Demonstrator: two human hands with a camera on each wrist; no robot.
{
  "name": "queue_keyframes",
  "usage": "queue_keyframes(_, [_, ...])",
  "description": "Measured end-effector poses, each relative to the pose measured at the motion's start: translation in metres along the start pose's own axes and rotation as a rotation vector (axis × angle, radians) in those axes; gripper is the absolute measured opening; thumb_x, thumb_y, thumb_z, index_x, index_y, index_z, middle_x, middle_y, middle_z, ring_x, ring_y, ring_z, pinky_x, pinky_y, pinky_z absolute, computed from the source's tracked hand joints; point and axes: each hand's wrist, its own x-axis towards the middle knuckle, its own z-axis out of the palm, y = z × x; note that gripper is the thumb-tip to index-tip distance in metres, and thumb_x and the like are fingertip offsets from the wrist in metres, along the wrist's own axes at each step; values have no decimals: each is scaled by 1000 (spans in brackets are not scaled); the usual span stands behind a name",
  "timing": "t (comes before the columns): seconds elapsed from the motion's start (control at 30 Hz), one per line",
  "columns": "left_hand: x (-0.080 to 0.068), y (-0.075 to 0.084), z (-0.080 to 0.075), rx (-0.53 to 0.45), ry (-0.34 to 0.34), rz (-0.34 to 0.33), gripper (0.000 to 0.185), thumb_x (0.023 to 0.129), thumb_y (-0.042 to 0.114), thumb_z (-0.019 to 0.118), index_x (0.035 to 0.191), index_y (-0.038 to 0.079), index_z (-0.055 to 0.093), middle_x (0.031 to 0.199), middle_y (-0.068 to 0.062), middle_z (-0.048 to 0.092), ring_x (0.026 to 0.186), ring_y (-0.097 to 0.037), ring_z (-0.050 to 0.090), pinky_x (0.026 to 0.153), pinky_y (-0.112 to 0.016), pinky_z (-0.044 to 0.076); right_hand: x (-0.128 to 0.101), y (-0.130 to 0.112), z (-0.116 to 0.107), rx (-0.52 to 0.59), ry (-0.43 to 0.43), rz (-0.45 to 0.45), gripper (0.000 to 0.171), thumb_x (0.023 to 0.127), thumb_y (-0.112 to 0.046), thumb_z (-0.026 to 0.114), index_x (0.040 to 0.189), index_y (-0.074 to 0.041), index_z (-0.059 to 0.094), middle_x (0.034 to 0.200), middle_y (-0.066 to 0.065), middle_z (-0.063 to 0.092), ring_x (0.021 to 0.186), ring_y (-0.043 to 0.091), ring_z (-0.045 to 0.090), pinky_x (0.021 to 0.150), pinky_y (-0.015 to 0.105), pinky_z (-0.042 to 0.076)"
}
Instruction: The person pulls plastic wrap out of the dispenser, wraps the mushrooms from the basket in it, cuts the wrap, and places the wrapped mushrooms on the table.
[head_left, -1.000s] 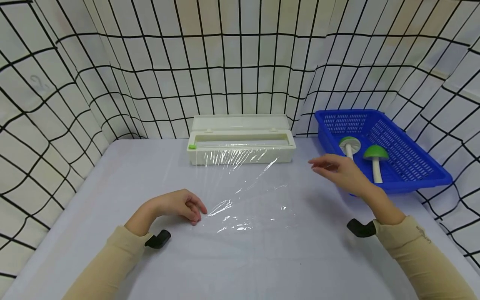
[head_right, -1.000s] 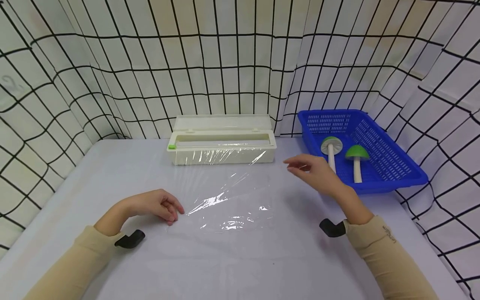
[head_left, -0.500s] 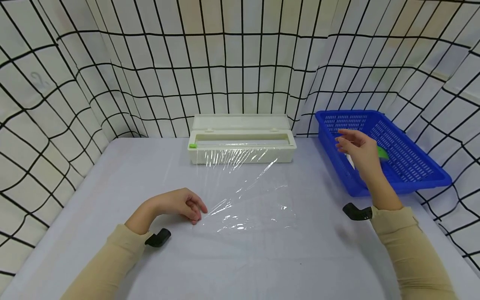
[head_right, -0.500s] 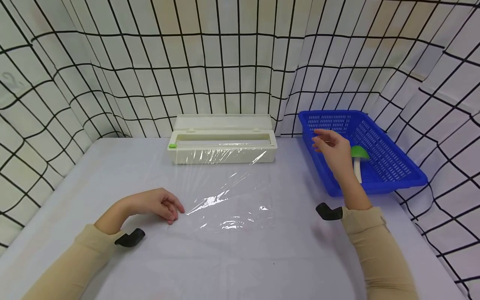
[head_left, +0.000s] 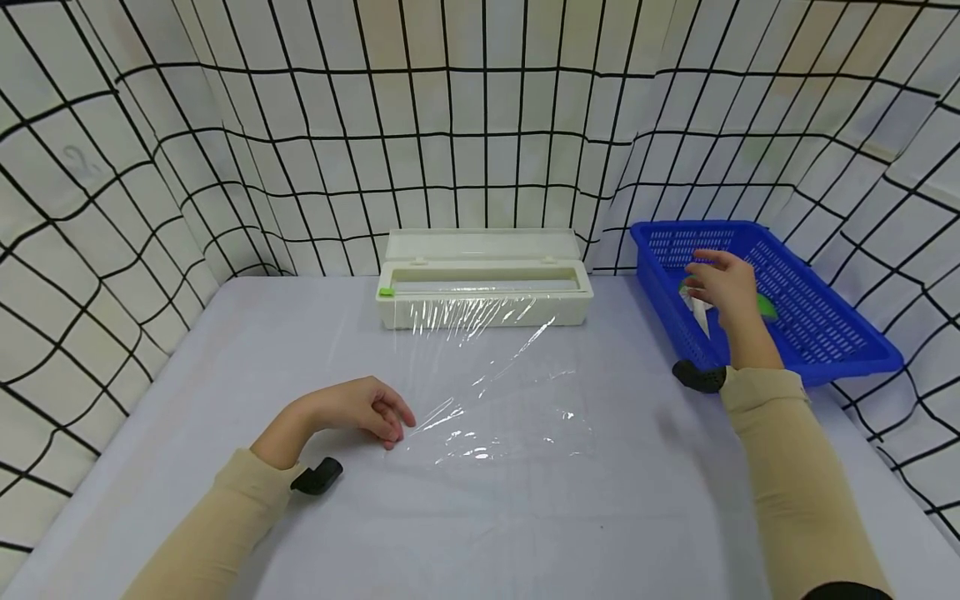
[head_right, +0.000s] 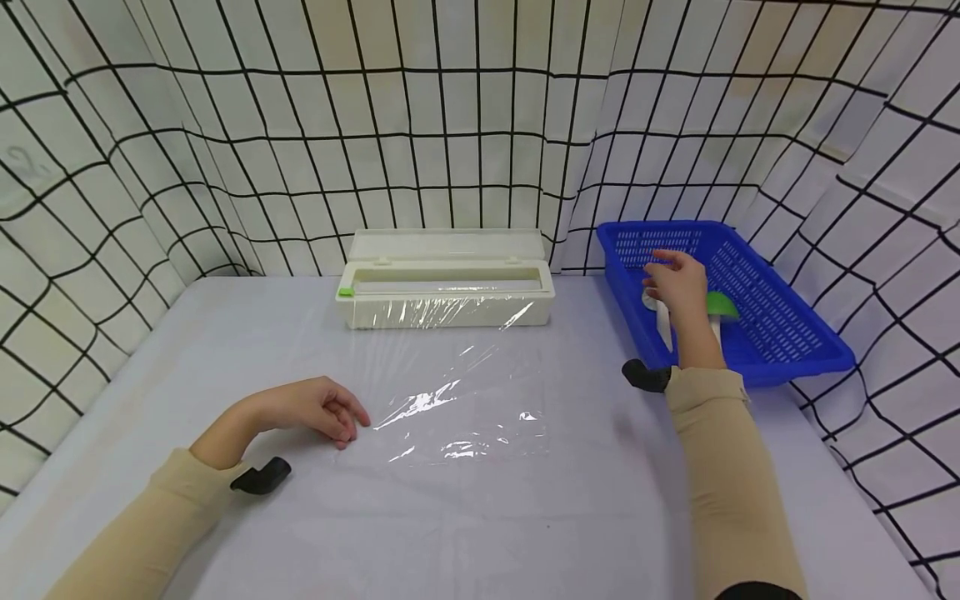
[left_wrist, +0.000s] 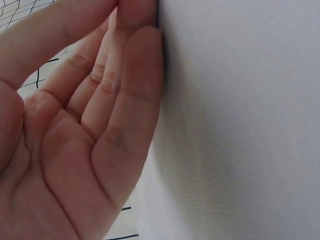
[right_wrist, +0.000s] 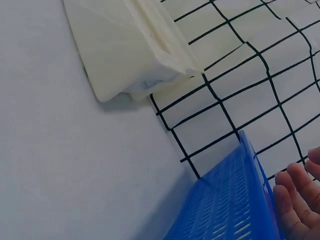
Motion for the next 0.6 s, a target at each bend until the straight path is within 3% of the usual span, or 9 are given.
queue_keyframes(0.1, [0, 0, 1, -3, -3, 1, 26, 88, -9, 63, 113, -15, 66, 85, -9, 71, 76, -17, 67, 79, -27, 58, 7, 3, -1, 17, -12, 69, 56, 106, -18, 55, 157, -3, 37, 112, -1, 57, 75, -1, 66, 73, 18, 58])
queue_keyframes(0.23, [-1, 0, 1, -4, -3, 3, 26, 88, -9, 63, 113, -15, 66, 85, -9, 71, 77, -17, 67, 79, -27, 58, 14, 9, -6, -75, -11, 78, 56, 107, -14, 51, 157, 1, 34, 130, 16, 59, 67, -6, 62, 74, 18, 58])
queue_keyframes(0.4, [-1, -1, 1, -6, 0, -1, 25, 89, -8, 63, 113, -14, 66, 86, -9, 71, 77, -17, 67, 80, -27, 58, 18, 17, -16, -202, -60, 124, 55, 106, -9, 47, 156, 8, 30, 154, 31, 39, 62, -5, 58, 83, 25, 59])
queue_keyframes(0.5, [0, -2, 1, 0, 1, -1, 25, 89, -8, 64, 114, -13, 67, 86, -9, 72, 77, -17, 68, 80, -27, 58, 20, 25, -23, -243, -90, 182, 57, 105, -9, 47, 156, 10, 29, 157, 31, 34, 75, 4, 62, 95, 35, 56])
queue_keyframes(0.6, [2, -2, 2, 2, -5, 0, 25, 90, -7, 64, 114, -13, 67, 86, -9, 72, 77, -17, 68, 80, -27, 58, 23, 34, -29, -271, -93, 240, 59, 103, -9, 49, 156, 9, 29, 158, 30, 32, 106, 26, 62, 106, 45, 49])
